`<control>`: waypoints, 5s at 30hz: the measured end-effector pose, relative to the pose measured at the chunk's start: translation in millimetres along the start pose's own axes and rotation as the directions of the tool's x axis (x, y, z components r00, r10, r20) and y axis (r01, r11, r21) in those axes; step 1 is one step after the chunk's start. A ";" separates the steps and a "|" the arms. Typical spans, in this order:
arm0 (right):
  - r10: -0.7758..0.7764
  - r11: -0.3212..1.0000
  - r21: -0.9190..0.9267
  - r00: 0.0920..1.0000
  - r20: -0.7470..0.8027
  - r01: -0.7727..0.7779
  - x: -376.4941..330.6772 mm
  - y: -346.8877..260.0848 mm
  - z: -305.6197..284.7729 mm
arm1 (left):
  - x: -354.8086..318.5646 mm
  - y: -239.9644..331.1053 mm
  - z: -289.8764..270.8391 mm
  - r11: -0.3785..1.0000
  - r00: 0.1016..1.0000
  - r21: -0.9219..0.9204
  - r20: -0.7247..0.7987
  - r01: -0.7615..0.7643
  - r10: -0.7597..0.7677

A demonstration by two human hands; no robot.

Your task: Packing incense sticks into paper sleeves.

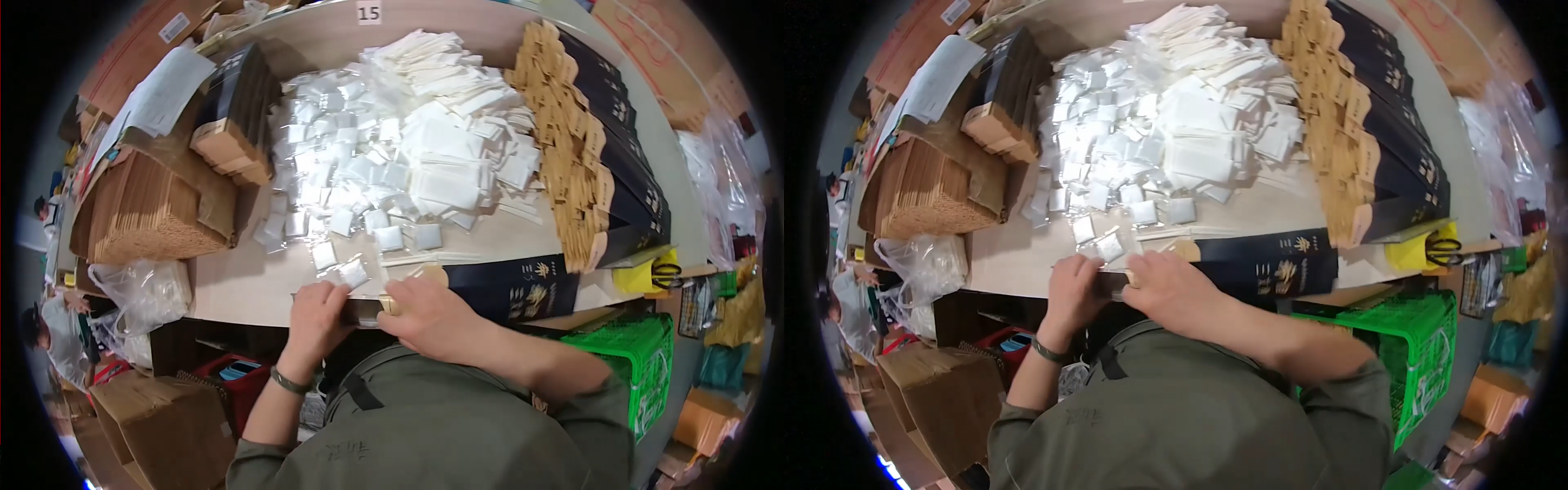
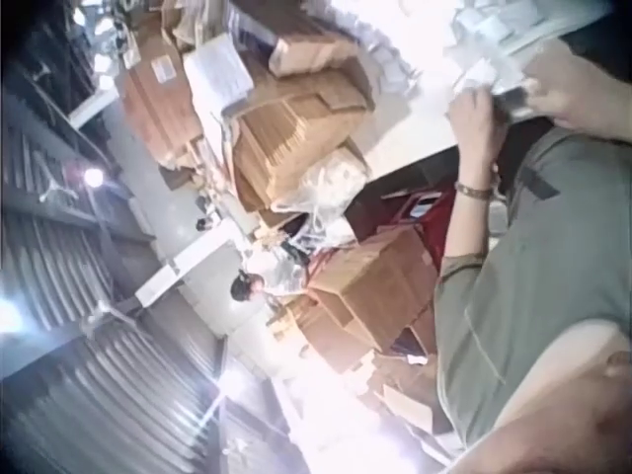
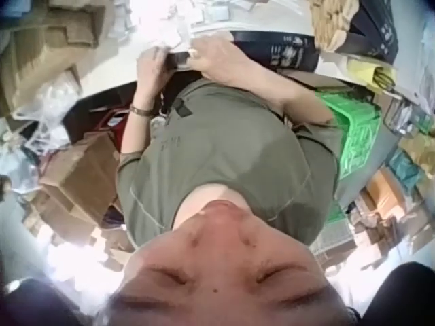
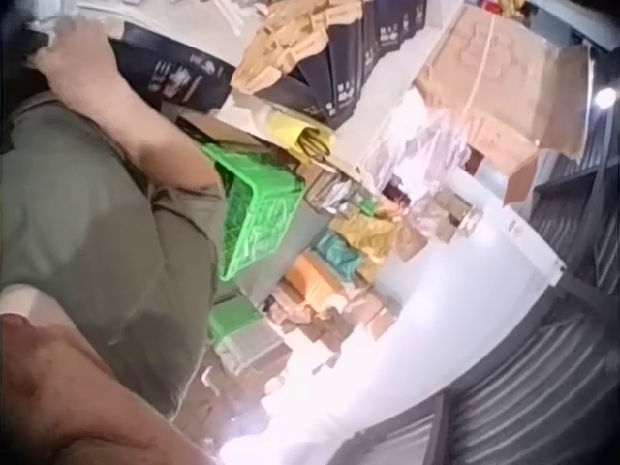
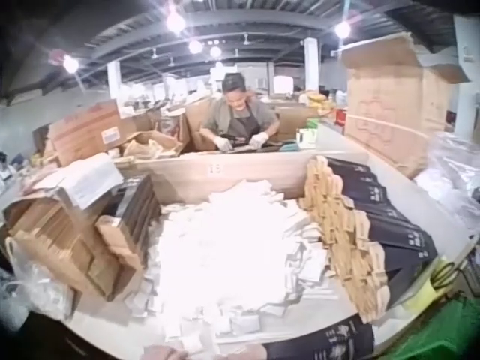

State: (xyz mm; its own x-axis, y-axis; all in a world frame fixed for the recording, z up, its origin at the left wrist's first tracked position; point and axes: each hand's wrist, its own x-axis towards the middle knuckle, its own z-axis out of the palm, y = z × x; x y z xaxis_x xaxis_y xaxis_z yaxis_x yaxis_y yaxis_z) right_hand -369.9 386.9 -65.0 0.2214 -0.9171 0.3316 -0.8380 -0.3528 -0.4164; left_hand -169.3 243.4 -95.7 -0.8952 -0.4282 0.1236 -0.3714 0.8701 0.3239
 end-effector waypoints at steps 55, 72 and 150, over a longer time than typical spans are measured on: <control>0.708 0.680 0.022 0.649 -0.279 -0.733 -84.8 120.4 -39.9 | 51.5 -12.7 -26.1 0.993 0.988 -0.103 -0.136 0.063 -0.077; 0.196 0.780 -0.564 0.961 -0.194 -0.272 9.7 158.1 -12.6 | 49.2 -200.5 -229.8 0.755 0.619 0.296 -0.764 0.585 -0.180; 0.106 0.991 -0.091 0.983 0.147 -0.094 -46.3 58.1 0.1 | 20.6 74.9 7.1 0.655 0.955 -0.748 0.260 0.104 0.144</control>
State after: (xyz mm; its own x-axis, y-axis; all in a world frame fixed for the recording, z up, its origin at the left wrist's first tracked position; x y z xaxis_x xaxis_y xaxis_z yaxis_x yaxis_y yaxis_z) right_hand -428.7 408.9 -104.7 0.2019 -0.9667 0.1571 -0.8968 -0.2470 -0.3670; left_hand -217.3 301.5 -75.6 -0.9723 -0.2198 -0.0788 -0.1526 0.3427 0.9270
